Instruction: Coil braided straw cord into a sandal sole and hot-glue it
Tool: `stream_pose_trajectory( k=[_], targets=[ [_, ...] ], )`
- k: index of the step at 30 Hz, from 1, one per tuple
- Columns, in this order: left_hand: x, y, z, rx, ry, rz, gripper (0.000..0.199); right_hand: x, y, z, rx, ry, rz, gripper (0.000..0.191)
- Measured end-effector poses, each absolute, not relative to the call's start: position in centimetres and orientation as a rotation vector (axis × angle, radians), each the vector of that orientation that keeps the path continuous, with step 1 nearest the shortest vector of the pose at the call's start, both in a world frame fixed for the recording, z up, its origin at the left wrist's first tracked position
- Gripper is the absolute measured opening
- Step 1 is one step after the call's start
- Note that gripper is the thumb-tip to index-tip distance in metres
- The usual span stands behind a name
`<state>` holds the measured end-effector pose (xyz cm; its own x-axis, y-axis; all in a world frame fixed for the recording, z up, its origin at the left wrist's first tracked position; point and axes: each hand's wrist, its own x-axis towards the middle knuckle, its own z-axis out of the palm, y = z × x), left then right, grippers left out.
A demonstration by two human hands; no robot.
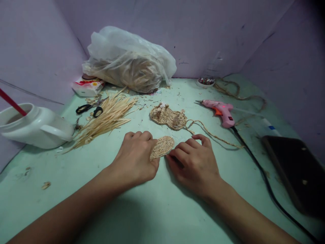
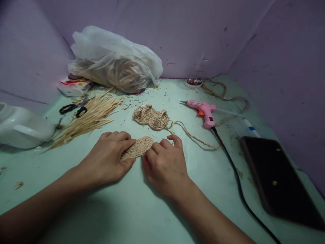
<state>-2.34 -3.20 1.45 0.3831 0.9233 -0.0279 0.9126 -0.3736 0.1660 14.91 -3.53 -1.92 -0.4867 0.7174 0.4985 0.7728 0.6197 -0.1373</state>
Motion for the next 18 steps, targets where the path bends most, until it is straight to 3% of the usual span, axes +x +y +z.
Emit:
stream_pose_trajectory(
  k=[18],
  targets=[
    [-1.4,-3.27,0.4,2.144,1.884,0.357,0.03,14.73,-3.94,-1.7,-1.257,-2.265,0.057,0.016]
  ],
)
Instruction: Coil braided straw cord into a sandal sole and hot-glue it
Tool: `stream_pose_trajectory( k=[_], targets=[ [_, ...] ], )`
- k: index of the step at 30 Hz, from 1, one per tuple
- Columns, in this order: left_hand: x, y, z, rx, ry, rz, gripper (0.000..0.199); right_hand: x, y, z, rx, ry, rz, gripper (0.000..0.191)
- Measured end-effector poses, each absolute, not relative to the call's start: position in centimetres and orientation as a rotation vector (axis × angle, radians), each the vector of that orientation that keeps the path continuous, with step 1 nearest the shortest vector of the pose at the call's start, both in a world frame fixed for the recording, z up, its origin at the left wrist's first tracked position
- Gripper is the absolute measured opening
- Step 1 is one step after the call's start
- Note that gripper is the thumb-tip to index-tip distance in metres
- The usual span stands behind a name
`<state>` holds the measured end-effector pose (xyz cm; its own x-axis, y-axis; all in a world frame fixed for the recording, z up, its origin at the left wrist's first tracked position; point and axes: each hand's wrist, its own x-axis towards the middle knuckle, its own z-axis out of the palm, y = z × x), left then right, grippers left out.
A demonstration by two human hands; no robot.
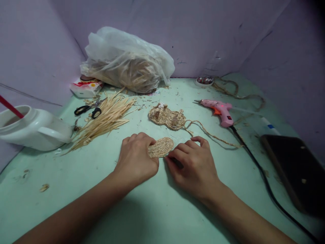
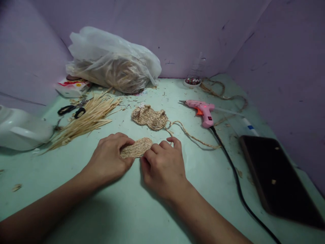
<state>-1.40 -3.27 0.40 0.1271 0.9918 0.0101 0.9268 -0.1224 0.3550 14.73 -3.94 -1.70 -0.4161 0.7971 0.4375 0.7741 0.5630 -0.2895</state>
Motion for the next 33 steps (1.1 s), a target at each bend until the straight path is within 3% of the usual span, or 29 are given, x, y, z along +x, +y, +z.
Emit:
stream_pose_trajectory(
  k=[19,33],
  targets=[
    [-1.4,-3.2,0.1,2.141,1.893,0.385,0.032,15.6,-3.8,-1.2,-1.305,-2.319,0.061,0.016],
    [-1.5,-3.3,0.4,2.16,1.87,0.352,0.034,16.2,-2.6,-1.8,-1.105,-2.385,-0.114,0.018]
  ],
)
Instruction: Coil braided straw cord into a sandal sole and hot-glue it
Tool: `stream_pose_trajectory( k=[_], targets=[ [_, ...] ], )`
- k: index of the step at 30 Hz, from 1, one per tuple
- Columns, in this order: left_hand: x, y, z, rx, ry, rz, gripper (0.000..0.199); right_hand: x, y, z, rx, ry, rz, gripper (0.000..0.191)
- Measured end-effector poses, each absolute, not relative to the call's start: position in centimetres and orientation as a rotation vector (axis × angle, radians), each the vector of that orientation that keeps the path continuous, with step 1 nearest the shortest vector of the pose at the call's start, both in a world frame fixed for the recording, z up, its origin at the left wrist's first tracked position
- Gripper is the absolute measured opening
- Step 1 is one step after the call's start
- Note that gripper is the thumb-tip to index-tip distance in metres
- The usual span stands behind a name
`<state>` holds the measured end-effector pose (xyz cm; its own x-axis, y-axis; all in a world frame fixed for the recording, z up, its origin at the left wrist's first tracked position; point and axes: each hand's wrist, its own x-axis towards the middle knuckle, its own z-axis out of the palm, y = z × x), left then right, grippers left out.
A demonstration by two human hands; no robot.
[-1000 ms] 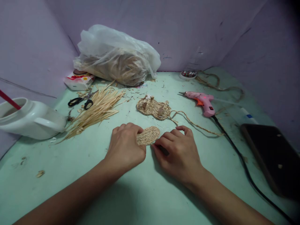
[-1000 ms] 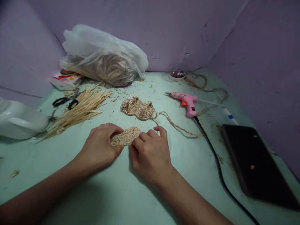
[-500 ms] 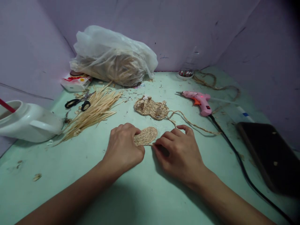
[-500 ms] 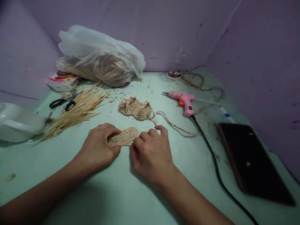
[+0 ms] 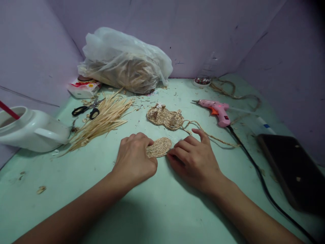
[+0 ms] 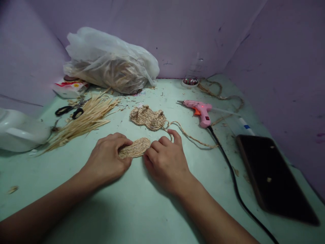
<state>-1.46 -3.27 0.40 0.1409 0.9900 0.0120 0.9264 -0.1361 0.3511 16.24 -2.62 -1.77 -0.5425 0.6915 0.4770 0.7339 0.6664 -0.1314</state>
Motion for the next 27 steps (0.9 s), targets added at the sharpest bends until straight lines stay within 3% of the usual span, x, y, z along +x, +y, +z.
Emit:
stream_pose_trajectory(
  k=[18,27],
  targets=[
    [-1.4,-3.37,0.72,2.168,1.874,0.322,0.033,16.49,-2.61,-1.23,-0.956,-2.337,-0.166,0.019],
    [-1.48,-3.26,0.71,2.165,1.873,0.307,0.034,16.88,-3.09,-1.24,-0.962,-2.422,0.077,0.017]
  ],
)
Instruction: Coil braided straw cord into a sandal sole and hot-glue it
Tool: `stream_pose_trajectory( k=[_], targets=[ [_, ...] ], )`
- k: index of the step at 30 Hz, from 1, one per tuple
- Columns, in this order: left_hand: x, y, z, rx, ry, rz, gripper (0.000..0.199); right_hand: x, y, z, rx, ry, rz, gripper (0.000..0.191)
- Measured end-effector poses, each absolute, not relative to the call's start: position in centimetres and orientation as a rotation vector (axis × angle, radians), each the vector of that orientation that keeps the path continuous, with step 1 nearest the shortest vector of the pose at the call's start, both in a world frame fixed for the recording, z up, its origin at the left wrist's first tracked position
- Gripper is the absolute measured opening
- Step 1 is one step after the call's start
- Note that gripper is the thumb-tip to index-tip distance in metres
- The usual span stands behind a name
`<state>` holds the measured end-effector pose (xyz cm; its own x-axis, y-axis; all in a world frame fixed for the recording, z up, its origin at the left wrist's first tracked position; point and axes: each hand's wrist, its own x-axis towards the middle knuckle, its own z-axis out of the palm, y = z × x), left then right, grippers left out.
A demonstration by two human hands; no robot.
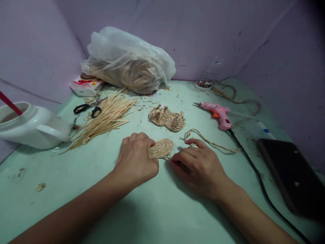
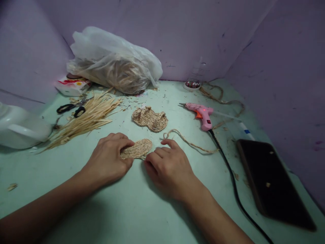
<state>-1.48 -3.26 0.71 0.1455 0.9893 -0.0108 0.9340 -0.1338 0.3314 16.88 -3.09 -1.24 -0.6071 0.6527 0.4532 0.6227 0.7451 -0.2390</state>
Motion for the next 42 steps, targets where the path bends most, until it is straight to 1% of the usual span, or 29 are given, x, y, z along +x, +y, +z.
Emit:
stream_pose_trajectory(
  k=[2,3,6,7,9,12,18,22,27,33,34,36,37,38,39,42],
  targets=[
    [-1.5,-3.3,0.7,2.161,1.87,0.311,0.034,17.1,-3.5,-1.0,-1.02,-2.428,0.198,0.015],
    [-1.5,-3.3,0.7,2.159,1.868,0.312,0.034,17.1,-3.6,-0.9,-1.073,-2.401,0.271,0.017],
    [-1.4,-3.4,0.7,2.152,1.868,0.306,0.034,16.8,-3.7,-0.8,-1.39,-2.214,0.527,0.034],
    [-1.4,-3.4,0.7,2.15,1.872,0.306,0.034,16.6,-3.7,-0.7,-1.522,-2.139,0.597,0.036],
    [-1.4,-3.3,0.7,2.148,1.878,0.309,0.035,16.1,-3.5,-0.5,-1.742,-2.036,0.679,0.03],
    [-1.4,-3.3,0.7,2.143,1.879,0.31,0.035,15.2,-3.2,-0.2,-1.901,-2.01,0.699,0.019],
    [-1.5,-3.3,0.7,2.147,1.864,0.319,0.036,14.5,-3.5,0.2,-2.038,-2.005,0.63,0.017],
    [-1.5,-3.4,0.6,2.142,1.871,0.315,0.034,14.3,-3.6,-0.2,-2.035,-2.016,0.555,0.018],
    [-1.5,-3.3,0.6,2.142,1.868,0.313,0.035,14.1,-3.7,-0.8,-1.929,-2.015,0.508,0.018],
    [-1.5,-3.3,0.6,2.132,1.871,0.318,0.036,15.4,-3.5,-1.0,-1.769,-1.886,0.663,0.013],
    [-1.6,-3.3,0.6,2.132,1.868,0.317,0.036,16.1,-3.2,-0.9,-1.773,-1.843,0.634,0.017],
    [-1.6,-3.3,0.6,2.134,1.864,0.312,0.036,17.5,-2.6,-0.5,-1.854,-1.796,0.475,0.036],
    [-1.6,-3.3,0.6,2.135,1.864,0.311,0.036,18.2,-2.3,-0.3,-1.894,-1.818,0.403,0.044],
    [-1.6,-3.3,0.6,2.137,1.867,0.312,0.036,18.8,-2.0,-0.1,-1.893,-1.892,0.382,0.049],
    [-1.6,-3.3,0.6,2.139,1.87,0.314,0.035,19.3,-1.7,0.1,-1.843,-2.001,0.409,0.048],
    [-1.5,-3.2,0.6,2.14,1.874,0.312,0.035,19.7,-1.5,0.4,-1.524,-2.353,0.539,0.033]
  ],
)
